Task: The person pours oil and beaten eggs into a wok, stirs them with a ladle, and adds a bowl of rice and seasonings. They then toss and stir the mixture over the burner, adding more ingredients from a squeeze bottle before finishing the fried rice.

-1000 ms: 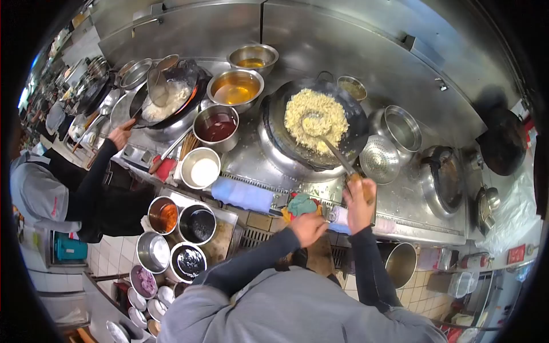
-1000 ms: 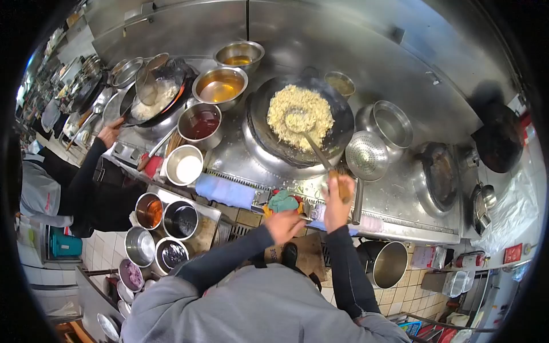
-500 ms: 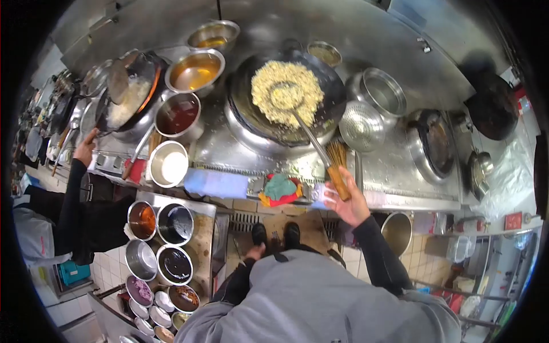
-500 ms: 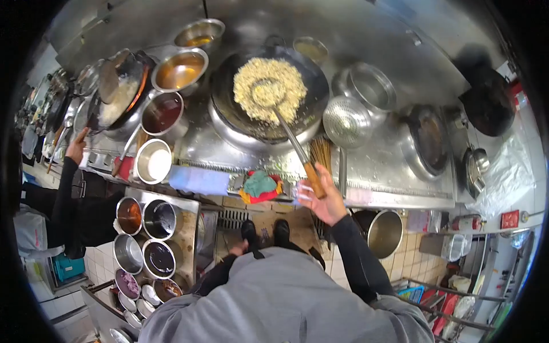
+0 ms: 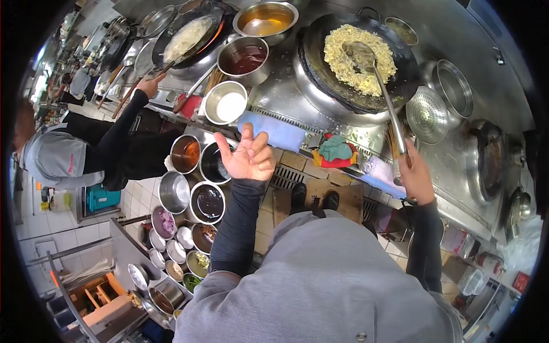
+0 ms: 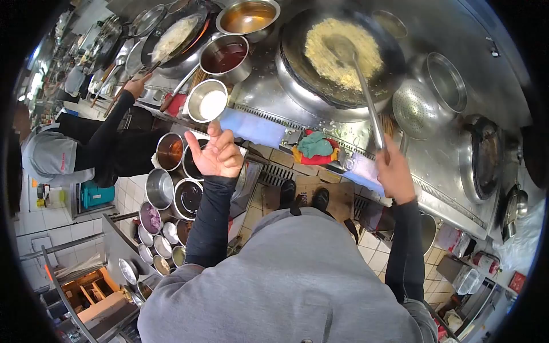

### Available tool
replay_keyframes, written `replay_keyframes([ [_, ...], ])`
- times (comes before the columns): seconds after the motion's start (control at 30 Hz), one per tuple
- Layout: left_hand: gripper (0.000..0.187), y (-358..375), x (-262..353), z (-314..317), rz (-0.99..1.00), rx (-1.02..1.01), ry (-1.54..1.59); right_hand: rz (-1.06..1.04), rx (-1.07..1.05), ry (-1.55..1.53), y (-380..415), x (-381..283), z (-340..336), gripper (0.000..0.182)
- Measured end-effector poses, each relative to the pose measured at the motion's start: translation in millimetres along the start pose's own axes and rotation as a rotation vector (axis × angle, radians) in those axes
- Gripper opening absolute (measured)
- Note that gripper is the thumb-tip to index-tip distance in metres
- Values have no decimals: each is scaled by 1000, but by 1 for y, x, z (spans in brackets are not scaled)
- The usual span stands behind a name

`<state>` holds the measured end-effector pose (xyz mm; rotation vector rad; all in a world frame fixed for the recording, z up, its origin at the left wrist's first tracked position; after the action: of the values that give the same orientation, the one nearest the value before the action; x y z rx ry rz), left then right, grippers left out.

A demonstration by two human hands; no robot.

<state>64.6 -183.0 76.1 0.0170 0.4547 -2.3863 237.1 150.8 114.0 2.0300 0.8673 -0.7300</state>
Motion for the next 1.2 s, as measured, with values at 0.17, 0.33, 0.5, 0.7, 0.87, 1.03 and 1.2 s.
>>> replay_keyframes([
  [0.17,75,43,-22,-77,-186,433,-80,-248,217,494,-38,68,5,53],
  [0.33,47,227,-18,-264,-908,1230,-514,17,124,-328,8,33,7,43],
  [0.5,20,20,-49,-128,-125,427,-2271,-39,299,-160,-21,19,-27,35],
  [0.7,29,-158,-112,-105,-31,-291,-2683,43,161,-721,-163,-27,11,23],
  [0.87,27,-178,-112,-141,-125,-382,-2632,-167,-41,-121,-150,-37,25,21],
  [1.03,28,-180,-115,-143,-103,-373,-2459,-447,398,1065,-119,-40,-36,43],
  [1.2,31,-181,-117,-150,-243,-368,-2552,-340,479,1116,-176,8,-72,50],
])
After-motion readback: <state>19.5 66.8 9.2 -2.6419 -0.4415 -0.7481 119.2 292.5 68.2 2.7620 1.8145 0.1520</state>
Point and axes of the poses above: each hand's wrist, its own y-axis away from the middle knuckle, its own z-axis out of the palm, x = y × z, the point moved 2 cm from there along -y, towards the middle knuckle, and after that the axes turned 9 degrees about y, right-handed, at the moved point
